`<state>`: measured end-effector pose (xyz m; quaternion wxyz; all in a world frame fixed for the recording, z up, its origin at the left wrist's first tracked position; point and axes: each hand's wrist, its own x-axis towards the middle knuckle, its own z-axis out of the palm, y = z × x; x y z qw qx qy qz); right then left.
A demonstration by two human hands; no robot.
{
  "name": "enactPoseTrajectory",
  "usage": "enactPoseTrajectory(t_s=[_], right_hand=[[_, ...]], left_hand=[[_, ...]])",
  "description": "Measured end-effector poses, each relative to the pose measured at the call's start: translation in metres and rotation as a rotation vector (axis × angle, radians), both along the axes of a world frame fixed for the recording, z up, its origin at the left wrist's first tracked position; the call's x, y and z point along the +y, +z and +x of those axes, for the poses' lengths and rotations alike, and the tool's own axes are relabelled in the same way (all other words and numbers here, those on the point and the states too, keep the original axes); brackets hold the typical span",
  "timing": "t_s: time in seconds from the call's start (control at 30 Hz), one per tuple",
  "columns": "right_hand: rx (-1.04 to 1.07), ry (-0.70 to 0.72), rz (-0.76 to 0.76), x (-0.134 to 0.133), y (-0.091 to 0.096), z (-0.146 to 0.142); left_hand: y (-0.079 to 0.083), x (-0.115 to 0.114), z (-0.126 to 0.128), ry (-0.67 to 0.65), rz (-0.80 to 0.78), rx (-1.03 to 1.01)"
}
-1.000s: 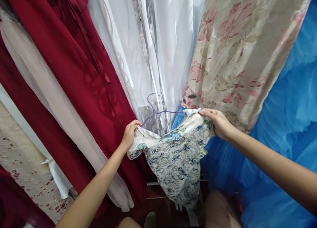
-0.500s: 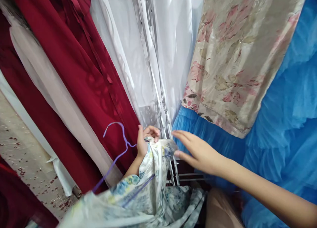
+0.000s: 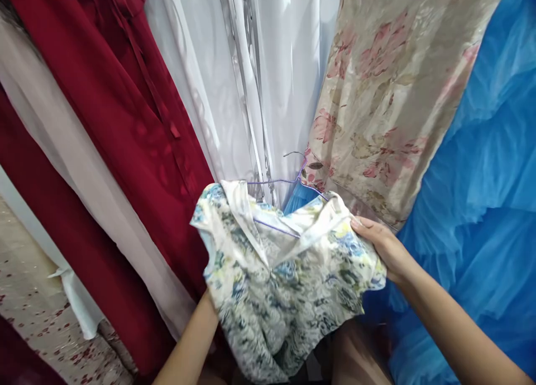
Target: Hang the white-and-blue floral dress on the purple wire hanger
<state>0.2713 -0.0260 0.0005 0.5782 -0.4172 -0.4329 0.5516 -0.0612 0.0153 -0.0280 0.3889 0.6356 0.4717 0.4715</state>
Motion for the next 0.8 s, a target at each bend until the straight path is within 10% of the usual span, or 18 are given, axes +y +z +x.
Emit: enactPoseTrajectory(t_s=[0.13,0.27,0.5,0.67,0.8], right_hand=[[-0.065,0.099,0.063,0.029,0.015,-0.014],[-0.272,0.230,0.100,0.031,0.016,-0.014],[-0.421,-0.832,0.295,-0.029,-0.065,-0.034],[-0.405,-0.084,0.026,-0.051,-0.141,-0.114],[-0.381,0.067,0.048,-0.034,-0.160,-0.149]], left_hand=[[-0.042,-0.017,-0.020,0.311,0.056,-0.413],[-0.087,-0.044,-0.025,0.535,-0.121,-0.328],[-0.139,-0.087,0.001,0.520,-0.255,-0.380],[-0.135,-0.090,0.011,0.398,-0.270,-0.265],[-0.133,-0.094,0.001,0.393,-0.367,-0.220]])
